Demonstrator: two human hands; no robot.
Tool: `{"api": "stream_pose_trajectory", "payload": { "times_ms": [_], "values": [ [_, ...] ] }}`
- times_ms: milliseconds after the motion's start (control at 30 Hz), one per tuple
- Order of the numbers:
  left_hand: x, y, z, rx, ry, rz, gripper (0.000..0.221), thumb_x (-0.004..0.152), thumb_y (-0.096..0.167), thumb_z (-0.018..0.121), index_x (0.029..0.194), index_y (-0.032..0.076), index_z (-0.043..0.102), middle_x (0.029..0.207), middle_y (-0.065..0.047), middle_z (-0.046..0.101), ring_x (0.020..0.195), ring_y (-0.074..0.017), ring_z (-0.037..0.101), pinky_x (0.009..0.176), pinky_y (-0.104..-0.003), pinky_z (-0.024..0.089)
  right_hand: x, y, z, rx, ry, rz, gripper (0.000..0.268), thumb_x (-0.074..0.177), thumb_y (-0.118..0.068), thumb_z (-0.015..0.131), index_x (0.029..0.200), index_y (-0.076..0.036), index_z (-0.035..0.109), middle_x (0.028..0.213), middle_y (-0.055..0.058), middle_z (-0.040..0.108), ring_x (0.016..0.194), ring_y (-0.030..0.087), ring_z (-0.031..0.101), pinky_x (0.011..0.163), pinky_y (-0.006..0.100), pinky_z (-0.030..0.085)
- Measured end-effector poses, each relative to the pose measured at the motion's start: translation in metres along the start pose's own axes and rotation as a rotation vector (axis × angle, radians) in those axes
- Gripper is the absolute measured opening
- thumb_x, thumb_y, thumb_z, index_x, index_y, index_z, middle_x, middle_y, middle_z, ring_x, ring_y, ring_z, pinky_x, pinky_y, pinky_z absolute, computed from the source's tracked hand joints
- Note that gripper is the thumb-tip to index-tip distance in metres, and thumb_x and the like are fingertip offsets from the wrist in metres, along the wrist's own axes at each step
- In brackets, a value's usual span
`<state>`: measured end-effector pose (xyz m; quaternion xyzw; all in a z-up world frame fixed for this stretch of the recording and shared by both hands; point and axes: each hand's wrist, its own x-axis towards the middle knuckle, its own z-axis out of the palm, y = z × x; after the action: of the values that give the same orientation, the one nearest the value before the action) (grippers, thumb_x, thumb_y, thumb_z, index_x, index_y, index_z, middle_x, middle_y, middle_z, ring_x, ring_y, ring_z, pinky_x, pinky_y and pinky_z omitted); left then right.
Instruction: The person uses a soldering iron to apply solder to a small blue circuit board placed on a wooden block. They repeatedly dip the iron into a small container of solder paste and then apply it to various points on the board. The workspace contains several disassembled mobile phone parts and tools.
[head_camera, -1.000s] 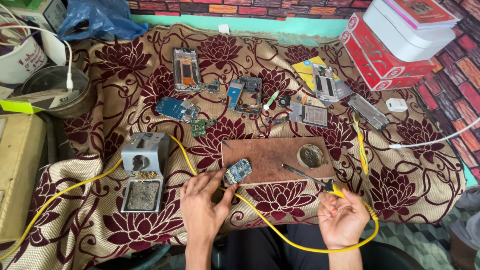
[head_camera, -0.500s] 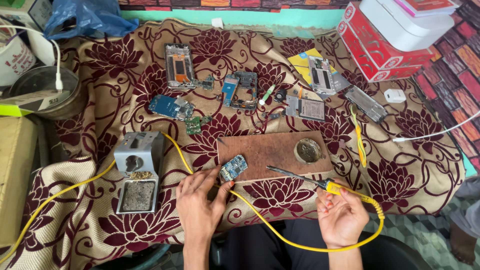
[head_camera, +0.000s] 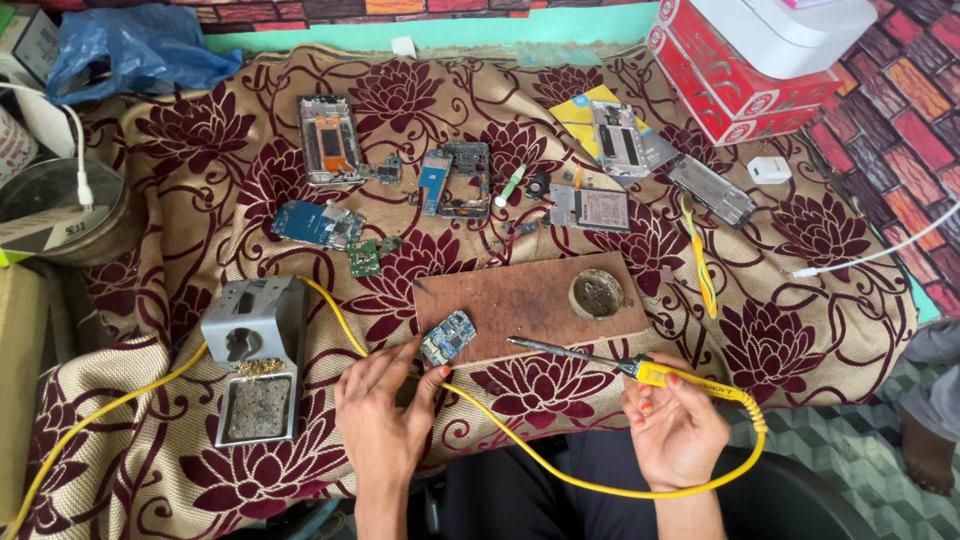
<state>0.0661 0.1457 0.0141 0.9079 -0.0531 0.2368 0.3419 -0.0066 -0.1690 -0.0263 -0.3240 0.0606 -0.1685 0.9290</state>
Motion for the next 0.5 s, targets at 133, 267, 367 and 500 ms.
{"api": "stream_pose_trajectory", "payload": {
  "times_ms": [133,267,367,500],
  "values": [
    [0.001,-0.001,0.000,0.018,0.003,-0.004,0.051,0.078,0.044,0.081,0.115,0.009,0.079,0.104,-0.007,0.078,0.103,-0.0247,0.068,0.100,-0.043,0.044,0.011,0.010,-0.007,-0.064,0.065,0.016,0.035,0.094,-0.021,0.060,0.116,0.004,0.066,0.082,0.010,0.062,0.071,0.018,0.054,0.059,0.030,0.043],
    [0.001,0.000,0.000,0.024,0.015,-0.009,0.050,0.076,0.043,0.082,0.113,0.009,0.079,0.105,-0.006,0.078,0.103,-0.0247,0.068,0.099,-0.042,0.044,0.044,0.031,-0.014,-0.192,-0.059,-0.130,0.028,0.096,-0.019,0.059,0.110,0.004,0.064,0.077,0.012,0.061,0.062,0.019,0.056,0.051,0.031,0.045],
    [0.000,-0.001,0.000,0.034,0.005,-0.023,0.048,0.076,0.042,0.082,0.112,0.010,0.079,0.102,-0.005,0.078,0.102,-0.0246,0.068,0.097,-0.041,0.045,0.054,0.042,-0.021,-0.216,-0.068,-0.224,0.027,0.095,-0.017,0.057,0.110,0.005,0.062,0.077,0.014,0.062,0.058,0.021,0.057,0.047,0.032,0.047],
    [0.001,-0.004,0.005,0.042,0.051,0.009,0.049,0.074,0.043,0.083,0.112,0.012,0.079,0.102,-0.005,0.077,0.102,-0.0247,0.069,0.095,-0.040,0.047,0.053,0.044,-0.027,-0.161,-0.003,-0.174,0.028,0.094,-0.019,0.054,0.108,0.005,0.062,0.073,0.015,0.063,0.055,0.022,0.059,0.047,0.033,0.051]
  ]
}}
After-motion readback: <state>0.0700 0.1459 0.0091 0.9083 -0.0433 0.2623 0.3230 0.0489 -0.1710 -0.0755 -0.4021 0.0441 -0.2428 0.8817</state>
